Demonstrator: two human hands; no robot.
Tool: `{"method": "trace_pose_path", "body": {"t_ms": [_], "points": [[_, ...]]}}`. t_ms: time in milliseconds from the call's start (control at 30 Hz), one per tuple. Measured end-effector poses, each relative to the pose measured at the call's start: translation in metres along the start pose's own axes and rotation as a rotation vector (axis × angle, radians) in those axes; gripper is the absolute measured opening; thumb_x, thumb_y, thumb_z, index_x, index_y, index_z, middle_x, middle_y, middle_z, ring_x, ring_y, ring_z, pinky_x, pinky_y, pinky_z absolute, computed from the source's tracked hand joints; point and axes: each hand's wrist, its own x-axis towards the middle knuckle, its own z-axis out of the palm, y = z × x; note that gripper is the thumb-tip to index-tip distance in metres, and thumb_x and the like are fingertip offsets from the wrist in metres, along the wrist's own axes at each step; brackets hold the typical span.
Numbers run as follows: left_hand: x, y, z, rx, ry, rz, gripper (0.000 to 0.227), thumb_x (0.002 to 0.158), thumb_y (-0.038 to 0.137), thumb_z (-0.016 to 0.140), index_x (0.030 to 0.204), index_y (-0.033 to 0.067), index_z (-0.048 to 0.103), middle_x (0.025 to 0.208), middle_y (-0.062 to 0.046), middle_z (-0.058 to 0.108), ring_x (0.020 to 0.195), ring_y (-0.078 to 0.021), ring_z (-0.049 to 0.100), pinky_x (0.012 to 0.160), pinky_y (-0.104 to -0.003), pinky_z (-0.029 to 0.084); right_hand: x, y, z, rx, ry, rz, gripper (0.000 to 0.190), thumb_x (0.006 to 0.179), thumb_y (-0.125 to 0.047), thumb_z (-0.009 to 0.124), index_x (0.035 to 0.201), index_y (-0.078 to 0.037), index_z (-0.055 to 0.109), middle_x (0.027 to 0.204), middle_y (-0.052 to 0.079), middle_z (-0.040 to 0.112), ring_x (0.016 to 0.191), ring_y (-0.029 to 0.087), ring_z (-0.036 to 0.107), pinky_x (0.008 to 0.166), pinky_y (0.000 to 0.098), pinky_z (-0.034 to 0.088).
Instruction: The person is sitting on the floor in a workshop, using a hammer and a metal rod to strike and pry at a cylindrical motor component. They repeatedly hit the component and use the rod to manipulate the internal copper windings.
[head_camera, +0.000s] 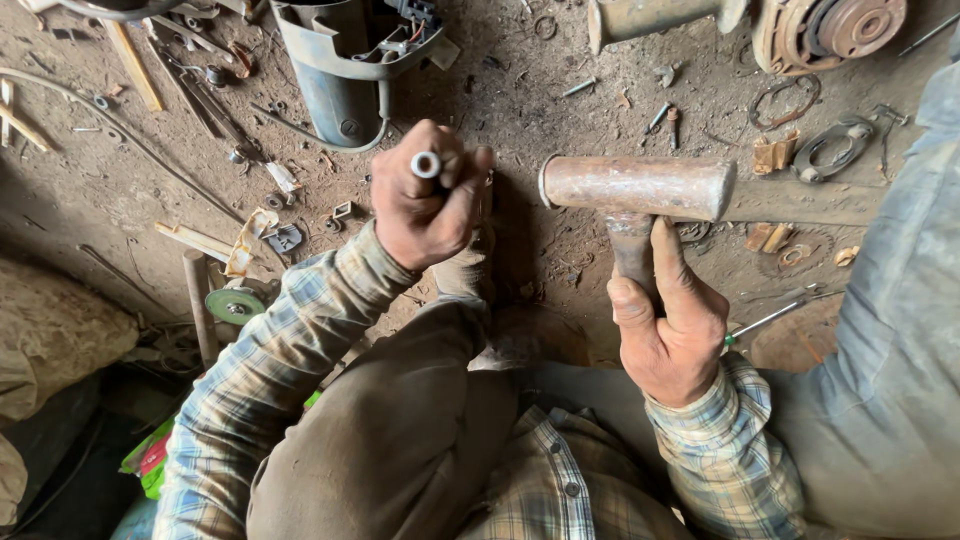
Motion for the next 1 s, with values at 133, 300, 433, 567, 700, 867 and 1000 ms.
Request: {"method": "trace_pose_path", "body": {"t_ms": [133,300,433,567,700,867,1000], "points": [[0.0,-0.01,0.006,0.155,-0.037,0.035,0.035,0.1,0.001,0.071,0.082,0.0104,0.042,0.065,-0.002,0.048,0.052,-0.0125,0.046,0.048,-0.03,0.038,0.001,0.0,0.0,0.042,0.007,0.055,0.054,0.108,-0.014,0.067,0.153,0.008,0.046,0.114,0.018,0.073,0.087,0.017,0.069,0.074,0.0289,0.057],[-0.002,-0.008,0.019,0.242,-0.054,0.022,0.034,0.101,0.004,0.074,0.082,0.0082,0.046,0.069,-0.007,0.046,0.054,-0.0176,0.047,0.051,-0.035,0.038,-0.001,0.005,0.002,-0.006,0.008,0.039,0.054,0.108,-0.015,0.067,0.152,0.008,0.047,0.111,0.018,0.072,0.081,0.016,0.068,0.073,0.0288,0.056],[-0.005,-0.004,0.019,0.232,-0.055,0.022,0.03,0.098,0.005,0.075,0.084,0.0061,0.048,0.071,-0.009,0.049,0.057,-0.0229,0.052,0.053,-0.036,0.042,0.004,-0.012,-0.007,0.032,0.013,-0.06,0.051,0.109,-0.014,0.064,0.15,0.008,0.044,0.106,0.016,0.073,0.082,0.015,0.071,0.076,0.0309,0.058],[-0.012,-0.006,0.019,0.226,-0.05,0.032,0.032,0.099,0.006,0.076,0.083,0.0056,0.048,0.072,-0.01,0.049,0.061,-0.0261,0.054,0.056,-0.038,0.043,0.008,-0.049,-0.022,-0.2,0.033,-0.243,0.04,0.112,-0.013,0.06,0.147,0.005,0.048,0.11,0.018,0.071,0.09,0.026,0.071,0.086,0.0388,0.057],[-0.013,-0.017,0.023,0.169,-0.102,0.1,0.031,0.093,0.016,0.078,0.086,0.0039,0.051,0.076,-0.011,0.051,0.064,-0.026,0.055,0.06,-0.039,0.047,0.02,-0.058,-0.011,-0.267,-0.142,-0.319,0.022,0.1,-0.007,0.068,0.121,0.0,0.063,0.095,0.018,0.072,0.073,0.026,0.069,0.067,0.0354,0.055],[-0.009,-0.039,0.034,0.3,-0.118,-0.076,0.038,0.094,0.023,0.083,0.084,0.0055,0.051,0.073,-0.01,0.053,0.062,-0.0274,0.055,0.057,-0.039,0.047,0.013,-0.059,-0.015,-0.275,-0.248,-0.215,0.043,0.093,-0.01,0.073,0.134,-0.001,0.065,0.087,0.012,0.069,0.069,0.024,0.068,0.062,0.0376,0.055],[-0.026,-0.042,0.028,0.213,-0.105,-0.028,0.033,0.096,0.017,0.081,0.085,0.0066,0.052,0.07,-0.01,0.055,0.059,-0.0262,0.056,0.057,-0.038,0.047,0.007,-0.075,-0.016,-0.31,-0.051,-0.267,0.048,0.09,-0.005,0.067,0.134,0.008,0.054,0.116,0.027,0.067,0.1,0.042,0.072,0.085,0.0501,0.058]]}}
